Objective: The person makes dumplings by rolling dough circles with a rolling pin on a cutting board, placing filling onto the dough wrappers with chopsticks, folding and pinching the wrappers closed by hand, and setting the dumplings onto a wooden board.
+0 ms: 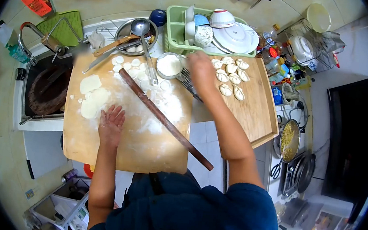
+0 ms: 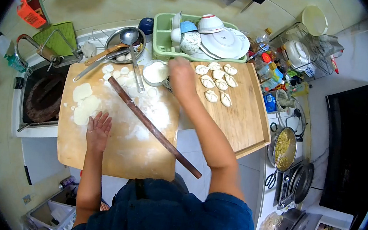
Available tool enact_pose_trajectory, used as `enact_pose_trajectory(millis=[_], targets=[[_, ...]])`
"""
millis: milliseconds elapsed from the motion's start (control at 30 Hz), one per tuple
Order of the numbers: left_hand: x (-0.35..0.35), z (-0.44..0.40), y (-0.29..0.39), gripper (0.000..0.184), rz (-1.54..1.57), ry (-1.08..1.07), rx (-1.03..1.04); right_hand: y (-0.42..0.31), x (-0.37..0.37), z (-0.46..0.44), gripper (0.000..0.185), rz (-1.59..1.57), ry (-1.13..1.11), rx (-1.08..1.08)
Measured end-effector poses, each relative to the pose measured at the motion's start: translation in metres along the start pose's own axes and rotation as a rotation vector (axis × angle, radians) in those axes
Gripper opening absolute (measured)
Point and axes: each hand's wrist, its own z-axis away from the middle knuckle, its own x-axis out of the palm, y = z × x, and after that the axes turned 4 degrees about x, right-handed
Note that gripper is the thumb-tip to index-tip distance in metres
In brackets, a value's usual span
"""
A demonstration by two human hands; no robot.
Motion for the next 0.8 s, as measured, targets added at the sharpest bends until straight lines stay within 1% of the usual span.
enact_pose_trajectory(millis=[67,167,300,400,500,533,567,600,633,667,700,733,800], targets=[[-0.011,-0.005,0.004,0.057,-0.003,0.020,0.023,0.005,-0.054,0.018,0.012,0.027,-0.014,0.117],[-0.022,-0.011,0.008,0.051,0.017,0.085,0.036,0.034,-0.107,0.058,0.012,0.087,-0.179,0.229],[-0.040,-0.023,0.010,0.047,0.013,0.159,0.079,0.053,-0.122,0.102,0.009,0.124,-0.288,0.349],[-0.050,-0.035,0.012,0.048,0.007,0.223,0.127,0.065,-0.110,0.119,0.011,0.029,-0.291,0.370],[-0.056,-0.045,0.019,0.045,0.013,0.321,0.161,0.069,-0.105,0.126,0.021,0.157,-0.300,0.289],[-0.065,-0.052,0.020,0.042,0.035,0.330,0.174,0.067,-0.105,0.125,0.030,0.132,-0.273,0.264],[-0.075,-0.059,0.022,0.040,0.054,0.345,0.195,0.067,-0.106,0.125,0.033,0.169,-0.326,0.301],[-0.071,-0.061,0.026,0.036,0.058,0.387,0.240,0.071,-0.103,0.129,0.038,0.177,-0.310,0.317],[-0.075,-0.064,0.032,0.033,0.064,0.426,0.284,0.057,-0.113,0.121,0.043,0.226,-0.339,0.348],[-0.119,-0.080,0.034,0.024,0.112,-0.029,0.377,0.070,-0.110,0.125,0.046,0.234,-0.242,0.216],[-0.064,-0.059,0.046,0.018,-0.202,0.484,0.476,0.042,-0.124,0.108,0.046,0.195,-0.261,0.313],[-0.089,-0.075,0.046,0.015,-0.296,0.471,0.543,0.036,-0.123,0.104,0.043,0.136,-0.218,0.335],[-0.131,-0.113,0.038,0.016,-0.761,0.646,0.776,0.008,-0.121,0.091,0.035,0.107,-0.193,0.290]])
